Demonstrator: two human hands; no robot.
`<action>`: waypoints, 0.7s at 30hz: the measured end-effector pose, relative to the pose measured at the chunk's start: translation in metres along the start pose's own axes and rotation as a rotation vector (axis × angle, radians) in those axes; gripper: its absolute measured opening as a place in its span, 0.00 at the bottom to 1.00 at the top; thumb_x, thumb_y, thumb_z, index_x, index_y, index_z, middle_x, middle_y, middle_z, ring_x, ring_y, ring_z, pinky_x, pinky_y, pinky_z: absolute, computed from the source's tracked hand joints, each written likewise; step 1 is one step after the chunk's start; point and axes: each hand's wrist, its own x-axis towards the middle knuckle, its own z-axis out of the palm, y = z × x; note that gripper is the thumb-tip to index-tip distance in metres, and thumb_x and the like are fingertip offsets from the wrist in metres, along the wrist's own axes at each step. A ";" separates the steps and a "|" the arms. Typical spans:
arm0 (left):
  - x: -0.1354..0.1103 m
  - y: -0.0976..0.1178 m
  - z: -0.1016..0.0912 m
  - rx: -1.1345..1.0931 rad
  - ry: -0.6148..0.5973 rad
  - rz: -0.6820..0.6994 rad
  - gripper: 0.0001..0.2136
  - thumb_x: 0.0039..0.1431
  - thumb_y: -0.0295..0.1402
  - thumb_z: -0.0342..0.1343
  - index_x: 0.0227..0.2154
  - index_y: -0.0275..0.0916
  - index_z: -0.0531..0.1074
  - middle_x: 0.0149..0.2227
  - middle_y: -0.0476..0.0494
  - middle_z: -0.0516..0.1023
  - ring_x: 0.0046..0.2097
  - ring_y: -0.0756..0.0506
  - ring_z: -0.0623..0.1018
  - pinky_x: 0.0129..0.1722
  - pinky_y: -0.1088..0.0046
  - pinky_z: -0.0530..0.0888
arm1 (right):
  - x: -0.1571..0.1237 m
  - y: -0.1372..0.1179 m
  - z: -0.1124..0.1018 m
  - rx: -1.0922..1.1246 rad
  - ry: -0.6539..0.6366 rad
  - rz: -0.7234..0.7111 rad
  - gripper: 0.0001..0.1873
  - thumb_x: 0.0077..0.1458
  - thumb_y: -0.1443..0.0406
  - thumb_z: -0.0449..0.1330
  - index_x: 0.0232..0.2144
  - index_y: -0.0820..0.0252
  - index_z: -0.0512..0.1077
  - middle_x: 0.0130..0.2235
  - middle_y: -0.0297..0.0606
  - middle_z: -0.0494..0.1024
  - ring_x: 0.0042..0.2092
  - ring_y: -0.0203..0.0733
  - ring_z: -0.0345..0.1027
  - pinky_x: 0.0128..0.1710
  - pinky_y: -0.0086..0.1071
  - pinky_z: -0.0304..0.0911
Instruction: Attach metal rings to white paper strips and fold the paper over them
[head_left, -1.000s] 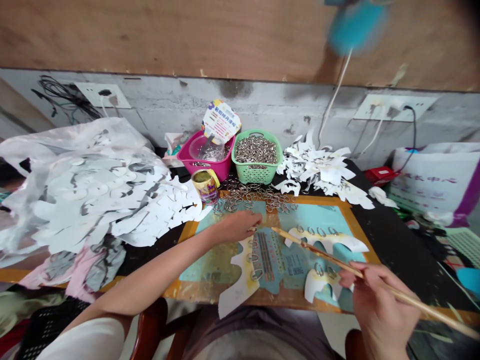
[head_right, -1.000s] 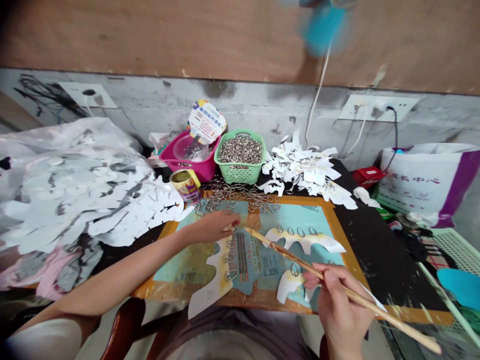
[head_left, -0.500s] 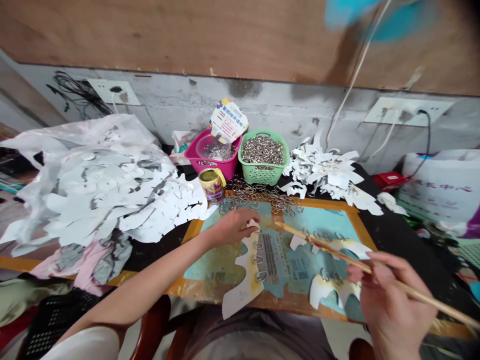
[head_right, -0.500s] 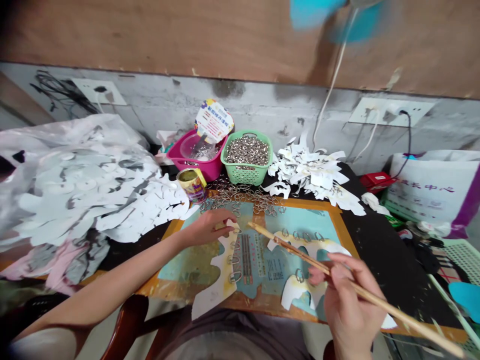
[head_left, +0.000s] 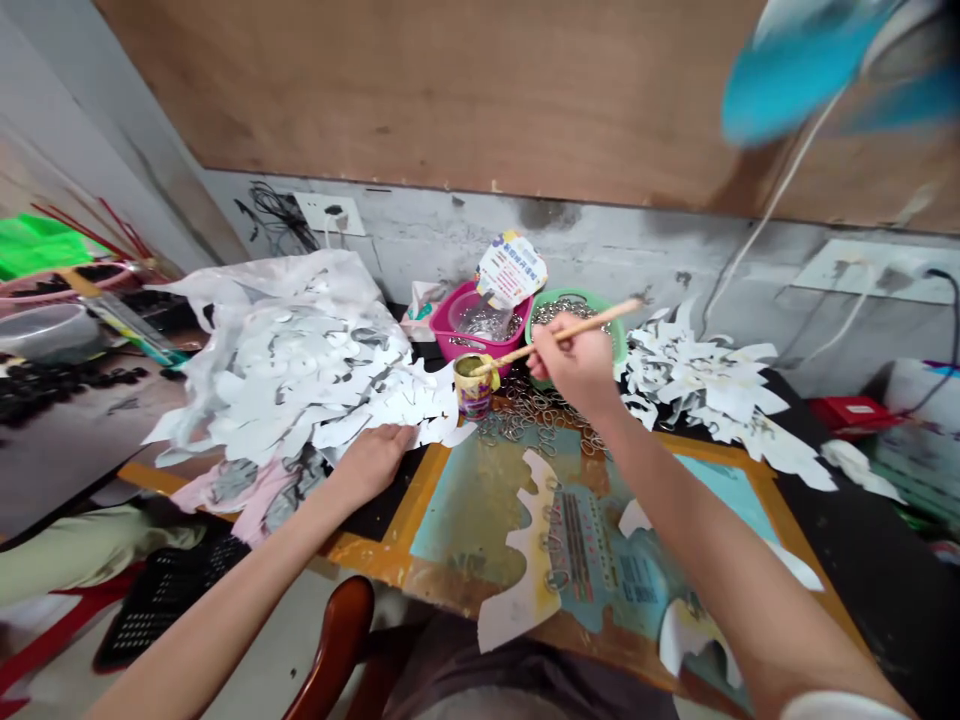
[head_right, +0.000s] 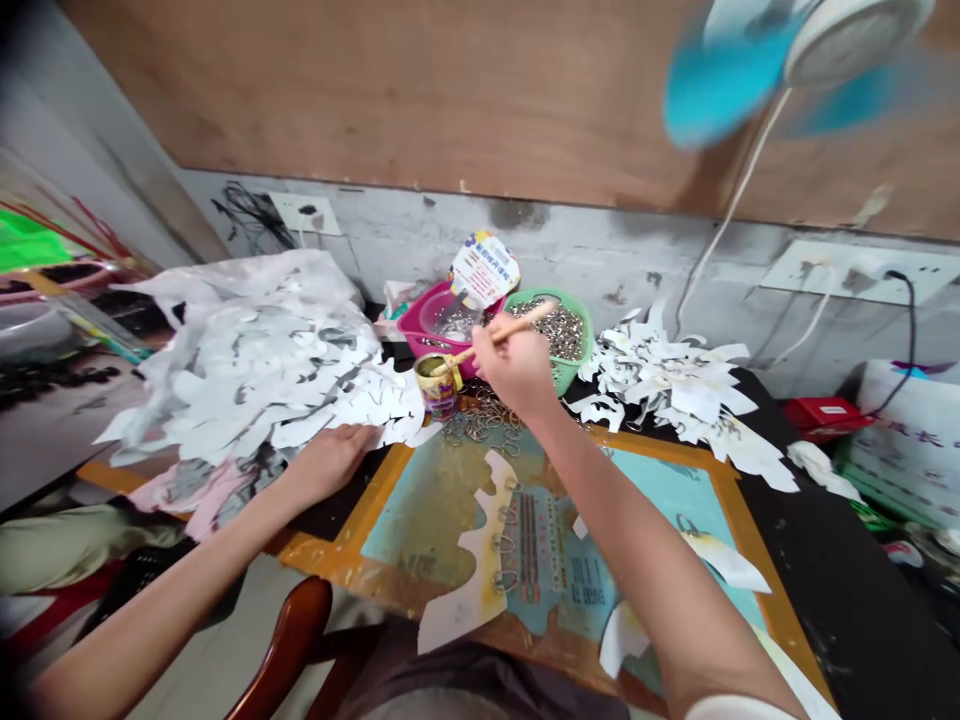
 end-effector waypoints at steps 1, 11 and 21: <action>0.000 0.002 -0.001 0.029 -0.009 0.005 0.13 0.62 0.23 0.44 0.45 0.31 0.71 0.37 0.32 0.79 0.42 0.35 0.78 0.42 0.58 0.73 | 0.010 0.003 0.014 -0.103 -0.049 -0.003 0.12 0.63 0.61 0.56 0.28 0.58 0.68 0.23 0.35 0.76 0.25 0.39 0.74 0.28 0.33 0.71; 0.011 -0.004 -0.001 0.127 -0.013 0.008 0.08 0.61 0.25 0.49 0.39 0.33 0.73 0.35 0.35 0.78 0.40 0.39 0.78 0.41 0.64 0.71 | 0.052 0.009 0.051 -0.335 -0.264 -0.003 0.13 0.62 0.63 0.55 0.26 0.60 0.70 0.22 0.37 0.75 0.29 0.43 0.75 0.36 0.37 0.71; -0.002 -0.006 -0.001 0.194 0.077 -0.019 0.13 0.60 0.22 0.46 0.26 0.36 0.73 0.36 0.31 0.76 0.42 0.35 0.74 0.44 0.55 0.67 | 0.053 0.007 0.053 -0.166 -0.293 0.069 0.12 0.62 0.63 0.57 0.26 0.60 0.67 0.21 0.35 0.75 0.23 0.38 0.73 0.28 0.34 0.73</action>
